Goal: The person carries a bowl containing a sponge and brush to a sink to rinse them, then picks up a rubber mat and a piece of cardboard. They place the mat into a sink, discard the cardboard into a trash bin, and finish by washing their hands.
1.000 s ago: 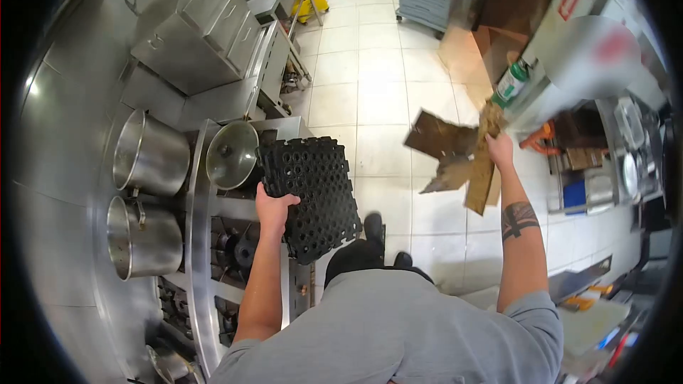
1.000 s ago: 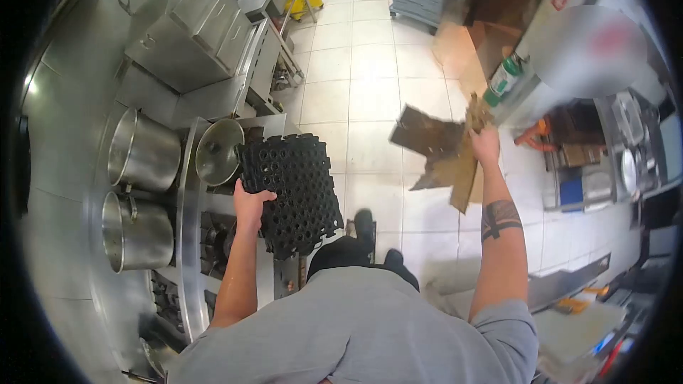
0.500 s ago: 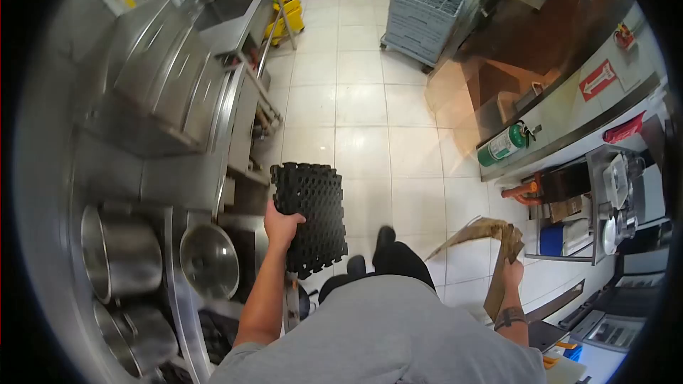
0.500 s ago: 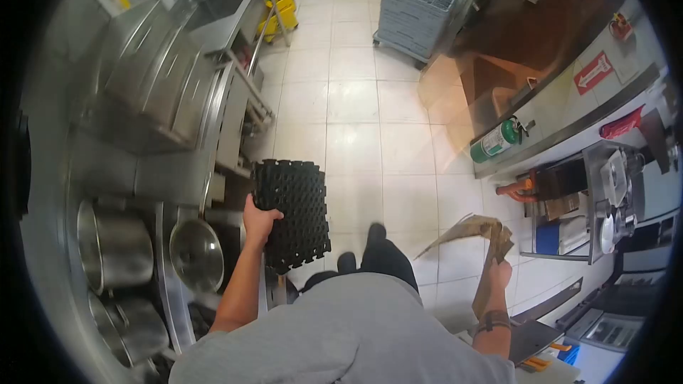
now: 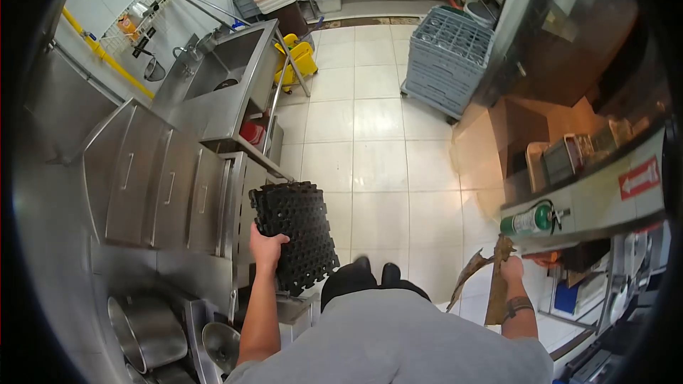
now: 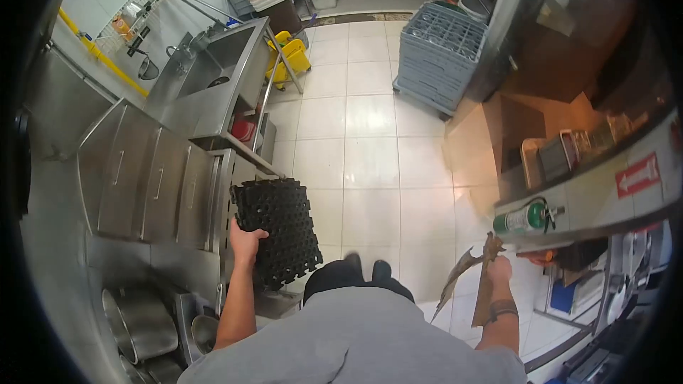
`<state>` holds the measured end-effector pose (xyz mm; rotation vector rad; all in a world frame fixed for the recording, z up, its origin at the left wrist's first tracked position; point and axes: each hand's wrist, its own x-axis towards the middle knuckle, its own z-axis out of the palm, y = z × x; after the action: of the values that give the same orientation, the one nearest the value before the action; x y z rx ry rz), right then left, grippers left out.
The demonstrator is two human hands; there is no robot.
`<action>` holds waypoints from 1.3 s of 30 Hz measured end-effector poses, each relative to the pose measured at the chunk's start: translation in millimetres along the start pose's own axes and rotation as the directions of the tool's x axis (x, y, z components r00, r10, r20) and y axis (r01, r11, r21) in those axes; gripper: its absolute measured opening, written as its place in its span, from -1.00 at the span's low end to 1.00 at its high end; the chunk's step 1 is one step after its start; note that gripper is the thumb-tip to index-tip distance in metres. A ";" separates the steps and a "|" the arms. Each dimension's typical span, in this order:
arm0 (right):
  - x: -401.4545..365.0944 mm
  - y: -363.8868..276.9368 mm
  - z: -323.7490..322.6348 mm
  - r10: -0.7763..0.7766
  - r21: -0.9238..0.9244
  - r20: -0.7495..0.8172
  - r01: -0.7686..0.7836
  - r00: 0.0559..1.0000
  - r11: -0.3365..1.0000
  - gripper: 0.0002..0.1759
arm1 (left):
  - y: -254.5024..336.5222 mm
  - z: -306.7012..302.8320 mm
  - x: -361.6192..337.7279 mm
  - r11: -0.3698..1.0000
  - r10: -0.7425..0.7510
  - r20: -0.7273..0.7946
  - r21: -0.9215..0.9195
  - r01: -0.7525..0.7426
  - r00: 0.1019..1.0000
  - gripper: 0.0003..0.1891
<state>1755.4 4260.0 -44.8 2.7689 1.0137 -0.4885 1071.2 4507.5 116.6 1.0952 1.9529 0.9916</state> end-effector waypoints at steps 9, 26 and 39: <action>135.8 -158.8 -63.2 -0.086 -0.048 -0.005 0.086 0.996 0.995 -0.54 | 57.2 74.6 218.8 0.987 0.003 -0.068 0.160 0.008 0.998 -0.32; 376.1 -408.3 -117.0 -0.159 -0.102 0.232 0.187 0.960 0.977 -0.60 | 259.0 243.3 595.1 0.992 -0.081 -0.064 0.093 0.087 0.995 -0.25; 601.8 -708.7 -225.9 -0.006 0.066 0.317 -0.016 0.948 0.998 -0.60 | 373.3 363.1 899.8 0.992 0.000 0.076 0.125 -0.009 0.997 -0.30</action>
<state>1783.5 5216.1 -67.6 2.6281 0.9269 -0.9479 1137.8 5544.8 92.5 1.1897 1.9736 0.8261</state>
